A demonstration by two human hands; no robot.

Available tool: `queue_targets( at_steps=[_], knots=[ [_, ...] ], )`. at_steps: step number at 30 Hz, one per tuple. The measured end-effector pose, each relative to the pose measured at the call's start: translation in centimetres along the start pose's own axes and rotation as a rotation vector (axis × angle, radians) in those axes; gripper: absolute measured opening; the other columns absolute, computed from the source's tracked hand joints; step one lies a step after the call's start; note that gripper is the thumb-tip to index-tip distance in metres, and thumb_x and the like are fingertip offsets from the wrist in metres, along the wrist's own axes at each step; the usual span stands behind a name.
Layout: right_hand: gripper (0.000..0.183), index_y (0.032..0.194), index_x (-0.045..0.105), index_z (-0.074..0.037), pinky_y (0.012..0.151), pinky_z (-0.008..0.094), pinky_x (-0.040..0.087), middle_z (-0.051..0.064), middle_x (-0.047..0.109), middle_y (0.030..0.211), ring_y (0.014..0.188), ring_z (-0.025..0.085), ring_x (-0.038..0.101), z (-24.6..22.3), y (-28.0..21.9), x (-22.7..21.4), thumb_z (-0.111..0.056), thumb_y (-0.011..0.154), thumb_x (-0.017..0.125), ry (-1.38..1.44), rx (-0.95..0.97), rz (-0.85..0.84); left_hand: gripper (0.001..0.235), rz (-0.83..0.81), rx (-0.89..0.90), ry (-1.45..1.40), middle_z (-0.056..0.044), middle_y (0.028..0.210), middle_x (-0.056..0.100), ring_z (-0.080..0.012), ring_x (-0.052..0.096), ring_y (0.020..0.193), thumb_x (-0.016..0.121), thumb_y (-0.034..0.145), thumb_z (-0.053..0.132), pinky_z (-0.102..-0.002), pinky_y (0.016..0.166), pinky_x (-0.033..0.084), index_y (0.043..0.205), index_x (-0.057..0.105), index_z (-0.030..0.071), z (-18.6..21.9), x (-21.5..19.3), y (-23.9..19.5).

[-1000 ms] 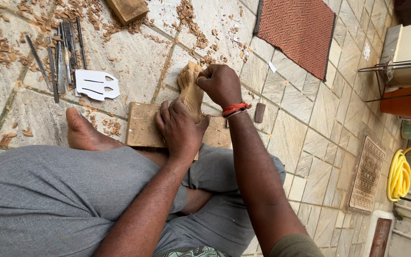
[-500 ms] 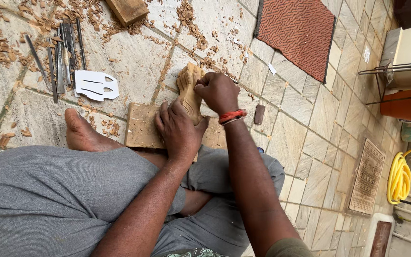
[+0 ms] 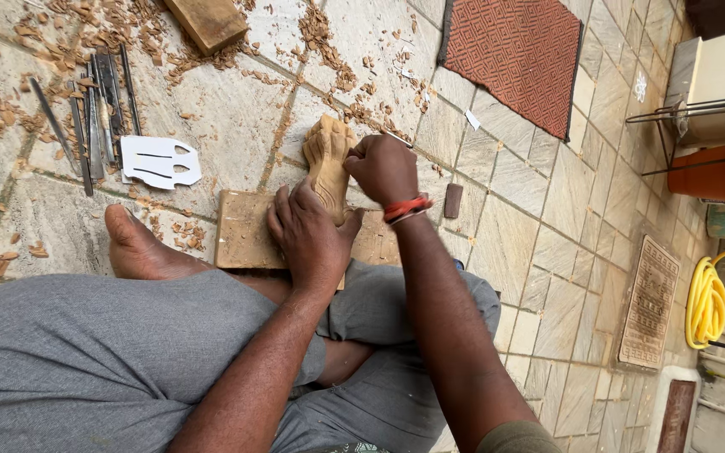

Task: The person sits cross-legged on the floor and carves a wooden piece using a chisel. They hold the wood with one hand and use the chisel with the other to shape the surface, occasionally rotating the piece to access different areas.

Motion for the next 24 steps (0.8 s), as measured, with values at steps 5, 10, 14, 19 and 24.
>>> queue_targets(
  at_steps=[5,10,14,19,24],
  knots=[
    [0.012,0.081,0.08,-0.01,0.063,0.036,0.059,0.007,0.076,0.071,0.061,0.017,0.073,0.6,4.3,-0.6,-0.022,0.079,0.081,0.155,0.006,0.153,0.09,-0.081,-0.068,-0.006,-0.026,0.135,0.05,-0.0447,0.032,0.144,0.085,0.08,0.043,-0.063,0.12,0.014,0.141,0.037,-0.004,0.0,0.1,0.0],
    [0.01,0.074,0.08,-0.009,0.063,0.039,0.058,0.011,0.076,0.071,0.063,0.023,0.073,-0.2,6.6,0.5,-0.019,0.072,0.082,-0.032,-0.094,0.074,0.091,-0.051,-0.038,-0.001,-0.027,0.137,0.05,-0.0455,0.032,0.144,0.085,0.08,0.041,-0.063,0.119,0.013,0.141,0.036,-0.006,-0.1,-0.1,0.0],
    [0.016,0.078,0.078,-0.003,0.067,0.041,0.059,0.019,0.073,0.074,0.067,0.031,0.072,-0.4,7.3,-0.3,-0.019,0.084,0.078,-0.254,-0.018,-0.002,0.091,-0.047,-0.031,-0.012,-0.027,0.137,0.051,-0.0457,0.032,0.144,0.086,0.08,0.041,-0.063,0.119,0.013,0.14,0.037,-0.006,0.1,-0.1,-0.1],
    [0.008,0.083,0.081,-0.011,0.064,0.04,0.06,0.014,0.075,0.077,0.066,0.026,0.075,-1.0,6.7,1.5,-0.017,0.083,0.076,-0.168,0.078,0.136,0.088,-0.064,-0.059,-0.031,-0.025,0.138,0.052,-0.0451,0.033,0.144,0.086,0.079,0.041,-0.063,0.119,0.013,0.138,0.039,-0.005,0.1,-0.3,0.1],
    [0.006,0.081,0.081,-0.01,0.067,0.04,0.06,0.013,0.076,0.076,0.066,0.026,0.073,-0.2,4.9,0.8,-0.015,0.08,0.079,-0.147,0.019,0.146,0.091,-0.055,-0.046,-0.011,-0.028,0.136,0.051,-0.0458,0.033,0.143,0.086,0.079,0.042,-0.064,0.119,0.013,0.138,0.038,-0.007,0.4,-0.4,0.0]
  ],
)
Point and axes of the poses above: each hand's wrist, its own y-axis towards the middle knuckle, its own x-axis out of the palm, z = x × y, the point moved 2 cm from there along y, towards the middle knuckle
